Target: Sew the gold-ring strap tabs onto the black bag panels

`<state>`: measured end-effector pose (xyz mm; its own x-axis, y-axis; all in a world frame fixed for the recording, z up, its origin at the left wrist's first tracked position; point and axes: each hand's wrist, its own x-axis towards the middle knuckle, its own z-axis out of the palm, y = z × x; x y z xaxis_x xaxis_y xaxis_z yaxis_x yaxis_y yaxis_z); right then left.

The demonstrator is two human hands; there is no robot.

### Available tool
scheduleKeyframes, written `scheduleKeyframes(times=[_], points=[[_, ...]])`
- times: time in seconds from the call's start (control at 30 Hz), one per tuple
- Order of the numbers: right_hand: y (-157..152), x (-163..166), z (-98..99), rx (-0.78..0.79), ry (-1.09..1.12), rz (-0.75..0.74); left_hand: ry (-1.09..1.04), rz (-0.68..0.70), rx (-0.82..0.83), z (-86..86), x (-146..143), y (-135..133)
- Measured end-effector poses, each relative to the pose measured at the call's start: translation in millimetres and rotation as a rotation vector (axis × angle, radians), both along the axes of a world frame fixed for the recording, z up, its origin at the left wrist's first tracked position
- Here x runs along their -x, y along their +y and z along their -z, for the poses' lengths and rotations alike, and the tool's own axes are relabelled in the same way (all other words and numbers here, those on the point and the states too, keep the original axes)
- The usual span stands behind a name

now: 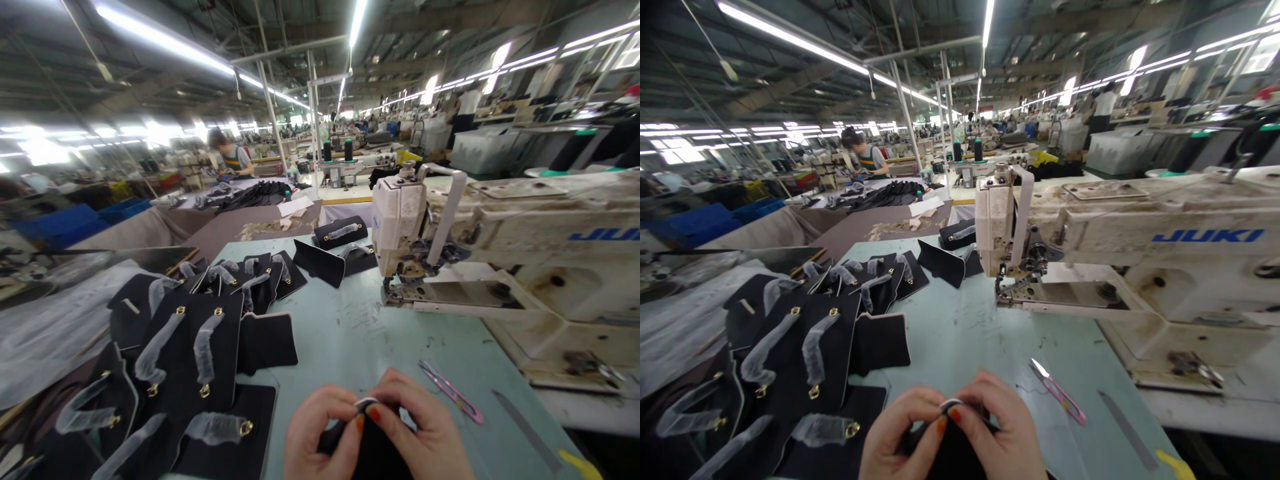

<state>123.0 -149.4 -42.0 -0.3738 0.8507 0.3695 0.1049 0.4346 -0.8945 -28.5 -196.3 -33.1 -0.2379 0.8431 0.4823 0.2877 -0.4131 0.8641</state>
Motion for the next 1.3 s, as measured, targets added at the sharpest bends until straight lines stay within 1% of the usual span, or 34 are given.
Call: scheduleKeyframes(times=[0.13,0.23,0.37,0.5,0.57,0.63,0.7,0.8,0.9,1.0,1.07,1.13,1.2,1.3], points=[[1,-1,-2.4,-0.03,0.027,-0.089,-0.006,0.016,-0.003,-1.5,-3,0],[2,-1,-3.6,-0.036,0.025,-0.094,-0.01,0.029,0.02,-1.5,-2,0],[-1,2,-2.0,-0.039,0.007,-0.038,0.019,0.021,0.025,-1.8,-4,-1],[-7,8,1.3,-0.089,0.077,0.105,0.028,0.005,-0.005,0.1,-9,-2],[-9,11,3.1,-0.142,0.095,0.153,0.015,-0.014,0.04,3.0,-10,-3],[-8,11,5.1,-0.187,0.096,0.171,0.011,-0.043,0.132,5.7,-9,-3],[-6,10,7.0,-0.227,0.096,0.177,0.057,-0.05,0.203,6.8,-6,-2],[-4,8,8.2,-0.27,0.051,0.179,0.154,0.003,0.191,5.3,-4,0],[-3,9,7.0,-0.241,-0.041,0.228,0.182,0.016,0.153,4.1,-6,2],[0,12,4.8,-0.183,-0.077,0.289,0.205,-0.034,0.189,6.2,-9,1],[5,12,2.6,-0.121,-0.084,0.258,0.21,-0.081,0.245,8.1,-8,-1],[10,9,-0.5,-0.034,-0.067,0.171,0.174,-0.098,0.312,8.6,-6,-1],[13,2,-3.9,0.044,-0.052,0.054,0.082,-0.081,0.389,7.4,-4,0],[13,-8,-5.0,0.069,-0.111,-0.087,-0.117,-0.036,0.491,4.7,-2,2]])
